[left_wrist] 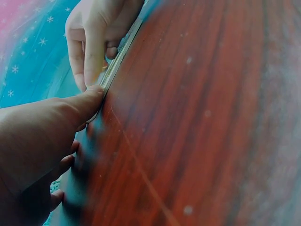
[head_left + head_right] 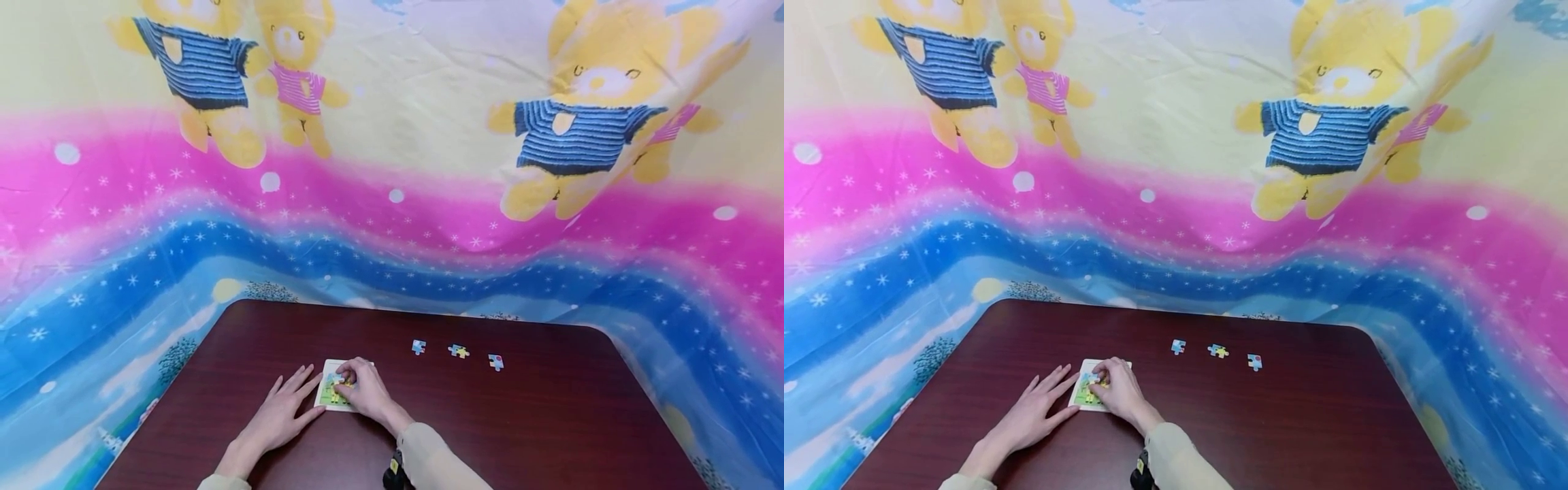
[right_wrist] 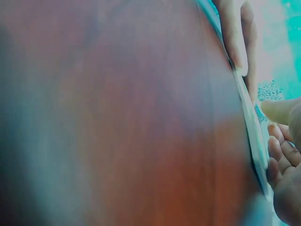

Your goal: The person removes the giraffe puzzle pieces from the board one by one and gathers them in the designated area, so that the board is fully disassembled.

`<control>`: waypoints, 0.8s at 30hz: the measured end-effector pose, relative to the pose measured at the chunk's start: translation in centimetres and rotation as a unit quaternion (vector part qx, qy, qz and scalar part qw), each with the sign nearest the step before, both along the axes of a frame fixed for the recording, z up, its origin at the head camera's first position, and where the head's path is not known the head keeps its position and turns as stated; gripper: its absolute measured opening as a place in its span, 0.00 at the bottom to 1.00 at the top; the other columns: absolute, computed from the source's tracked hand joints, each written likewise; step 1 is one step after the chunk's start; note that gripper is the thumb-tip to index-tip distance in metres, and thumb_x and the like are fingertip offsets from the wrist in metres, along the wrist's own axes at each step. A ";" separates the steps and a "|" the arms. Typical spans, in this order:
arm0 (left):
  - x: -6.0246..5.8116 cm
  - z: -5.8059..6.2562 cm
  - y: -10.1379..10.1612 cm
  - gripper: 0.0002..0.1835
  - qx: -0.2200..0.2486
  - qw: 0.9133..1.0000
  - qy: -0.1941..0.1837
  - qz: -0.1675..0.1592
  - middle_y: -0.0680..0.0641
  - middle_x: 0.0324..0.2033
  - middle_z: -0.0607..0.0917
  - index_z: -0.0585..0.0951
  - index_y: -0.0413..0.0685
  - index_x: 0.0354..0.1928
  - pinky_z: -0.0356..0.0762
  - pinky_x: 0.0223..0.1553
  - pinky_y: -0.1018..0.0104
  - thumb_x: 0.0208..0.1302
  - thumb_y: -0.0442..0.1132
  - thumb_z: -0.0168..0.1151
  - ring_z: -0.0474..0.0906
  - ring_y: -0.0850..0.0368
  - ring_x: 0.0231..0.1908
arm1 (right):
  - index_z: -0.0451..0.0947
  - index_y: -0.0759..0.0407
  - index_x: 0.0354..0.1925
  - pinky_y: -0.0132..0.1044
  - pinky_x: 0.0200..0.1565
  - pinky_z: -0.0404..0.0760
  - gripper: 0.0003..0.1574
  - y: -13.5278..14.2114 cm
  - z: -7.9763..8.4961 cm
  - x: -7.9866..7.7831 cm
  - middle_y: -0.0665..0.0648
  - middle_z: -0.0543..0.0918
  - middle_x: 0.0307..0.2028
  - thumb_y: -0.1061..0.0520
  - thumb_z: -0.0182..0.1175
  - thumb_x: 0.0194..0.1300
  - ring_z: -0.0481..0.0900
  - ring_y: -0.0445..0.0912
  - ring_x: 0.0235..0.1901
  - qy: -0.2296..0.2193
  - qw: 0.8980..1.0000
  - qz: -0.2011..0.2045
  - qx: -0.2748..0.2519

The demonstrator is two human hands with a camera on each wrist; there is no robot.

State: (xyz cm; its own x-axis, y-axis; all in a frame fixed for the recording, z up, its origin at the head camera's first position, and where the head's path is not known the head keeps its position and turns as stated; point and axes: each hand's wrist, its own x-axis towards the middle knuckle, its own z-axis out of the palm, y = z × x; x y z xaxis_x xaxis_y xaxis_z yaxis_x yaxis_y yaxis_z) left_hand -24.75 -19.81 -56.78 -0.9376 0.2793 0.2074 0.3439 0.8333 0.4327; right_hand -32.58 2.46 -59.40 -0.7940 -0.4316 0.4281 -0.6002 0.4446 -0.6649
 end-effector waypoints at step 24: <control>-0.2 0.2 -0.4 0.39 -0.021 0.999 -0.048 0.004 0.36 0.83 0.69 0.73 0.50 0.82 0.55 0.81 0.23 0.79 0.62 0.64 0.62 0.35 0.85 | 0.86 0.61 0.49 0.29 0.42 0.77 0.10 10.8 5.0 -0.1 0.56 0.85 0.40 0.62 0.74 0.72 0.77 0.44 0.40 -0.152 0.988 -0.030 -0.013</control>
